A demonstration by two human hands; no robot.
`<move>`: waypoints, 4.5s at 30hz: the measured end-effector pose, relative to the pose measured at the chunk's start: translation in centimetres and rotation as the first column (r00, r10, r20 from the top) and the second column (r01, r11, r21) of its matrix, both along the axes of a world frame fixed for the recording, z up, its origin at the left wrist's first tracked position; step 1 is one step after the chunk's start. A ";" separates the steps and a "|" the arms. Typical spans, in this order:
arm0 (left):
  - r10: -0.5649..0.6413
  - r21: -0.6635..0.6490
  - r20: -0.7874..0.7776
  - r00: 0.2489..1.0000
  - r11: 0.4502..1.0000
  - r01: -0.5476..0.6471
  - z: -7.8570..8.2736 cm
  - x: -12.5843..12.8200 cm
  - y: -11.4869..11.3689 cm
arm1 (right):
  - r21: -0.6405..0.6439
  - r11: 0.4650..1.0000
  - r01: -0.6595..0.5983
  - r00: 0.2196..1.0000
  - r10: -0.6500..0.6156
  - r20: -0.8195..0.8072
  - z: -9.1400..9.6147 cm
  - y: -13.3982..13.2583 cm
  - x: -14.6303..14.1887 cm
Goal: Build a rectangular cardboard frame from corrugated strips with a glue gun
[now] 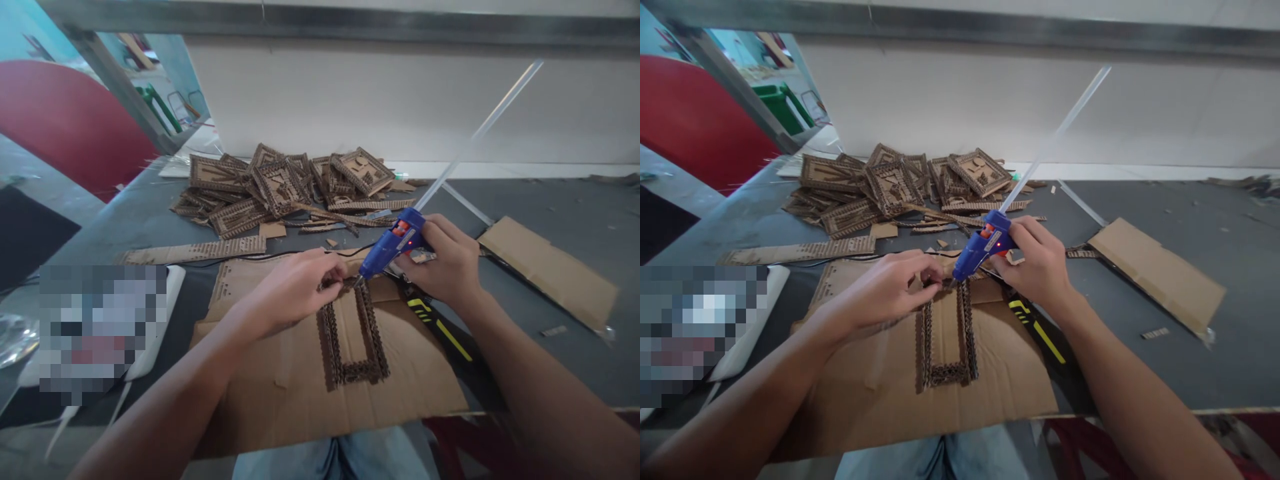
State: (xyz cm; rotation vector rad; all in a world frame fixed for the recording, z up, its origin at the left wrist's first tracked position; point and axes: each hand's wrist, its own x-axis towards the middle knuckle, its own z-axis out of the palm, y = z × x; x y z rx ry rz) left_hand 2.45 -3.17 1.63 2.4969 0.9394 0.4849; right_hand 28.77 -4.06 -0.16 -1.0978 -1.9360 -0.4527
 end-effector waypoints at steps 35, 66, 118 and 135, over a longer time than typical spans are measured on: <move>-0.009 0.126 -0.181 0.984 0.991 0.033 0.8 0.5 -0.8 | -0.032 0.999 -0.018 0.999 0.019 0.042 -0.1 -0.1 -0.1; 0.013 0.045 -0.190 0.982 0.999 -0.004 0.6 0.8 -1.0 | -0.077 0.996 -0.052 0.998 0.055 0.028 -0.3 -0.1 -0.2; 0.046 -0.095 -0.172 0.984 0.993 -0.063 0.6 -0.4 0.3 | -0.177 0.983 -0.054 0.991 0.075 0.111 -1.3 -0.5 -0.6; 0.128 -0.052 -0.163 0.978 0.989 -0.138 0.3 0.1 0.0 | -0.122 0.993 0.001 0.995 0.011 0.099 -0.9 -0.1 0.3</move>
